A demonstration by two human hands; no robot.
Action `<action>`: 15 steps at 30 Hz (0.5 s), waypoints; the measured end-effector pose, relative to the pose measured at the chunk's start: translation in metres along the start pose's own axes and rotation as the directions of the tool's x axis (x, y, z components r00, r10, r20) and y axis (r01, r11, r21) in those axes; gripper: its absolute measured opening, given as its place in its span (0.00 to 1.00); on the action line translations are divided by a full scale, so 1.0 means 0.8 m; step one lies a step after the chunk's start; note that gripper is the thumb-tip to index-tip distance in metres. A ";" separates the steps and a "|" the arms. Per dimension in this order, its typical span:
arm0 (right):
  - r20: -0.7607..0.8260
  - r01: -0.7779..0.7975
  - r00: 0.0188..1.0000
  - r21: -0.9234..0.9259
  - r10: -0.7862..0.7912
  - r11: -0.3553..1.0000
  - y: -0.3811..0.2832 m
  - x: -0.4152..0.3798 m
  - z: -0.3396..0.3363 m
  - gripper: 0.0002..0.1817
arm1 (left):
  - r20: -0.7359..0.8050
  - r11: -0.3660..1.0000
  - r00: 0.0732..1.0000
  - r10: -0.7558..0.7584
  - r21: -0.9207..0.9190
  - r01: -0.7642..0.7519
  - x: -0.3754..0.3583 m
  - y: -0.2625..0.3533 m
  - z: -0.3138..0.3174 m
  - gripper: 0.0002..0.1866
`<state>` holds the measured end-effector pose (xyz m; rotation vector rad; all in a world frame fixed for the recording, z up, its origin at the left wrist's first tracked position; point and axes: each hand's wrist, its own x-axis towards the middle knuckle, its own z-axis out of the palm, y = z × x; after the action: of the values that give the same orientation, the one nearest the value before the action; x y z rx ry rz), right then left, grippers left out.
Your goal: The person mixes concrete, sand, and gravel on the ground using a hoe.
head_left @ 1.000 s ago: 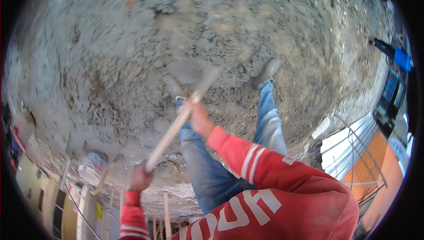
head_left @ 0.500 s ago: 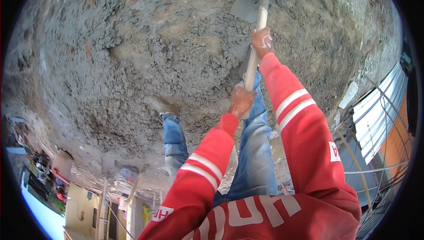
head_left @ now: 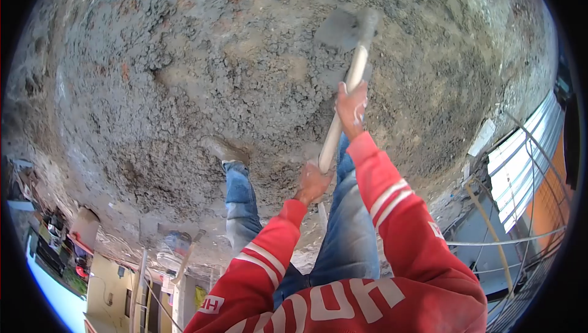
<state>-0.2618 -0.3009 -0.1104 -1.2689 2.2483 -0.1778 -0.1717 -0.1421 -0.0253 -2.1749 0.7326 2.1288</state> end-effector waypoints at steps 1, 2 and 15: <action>0.013 -0.055 0.998 0.069 0.055 0.996 0.003 -0.007 -0.005 0.23 | -0.078 0.995 0.992 0.097 0.008 -0.097 -0.010 -0.007 0.002 0.23; 0.023 -0.112 0.994 0.142 0.110 0.983 0.003 -0.009 -0.009 0.23 | -0.074 0.996 0.993 0.090 0.006 -0.090 0.000 -0.012 0.002 0.23; -0.011 0.332 0.935 -0.324 -0.355 0.886 0.071 0.074 0.083 0.24 | -0.049 0.994 0.998 0.040 0.102 -0.035 0.035 0.033 0.025 0.26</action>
<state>-0.2942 -0.3091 -0.2108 -1.8611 2.1494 0.0157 -0.2003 -0.1680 -0.0455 -2.1876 0.8717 2.0117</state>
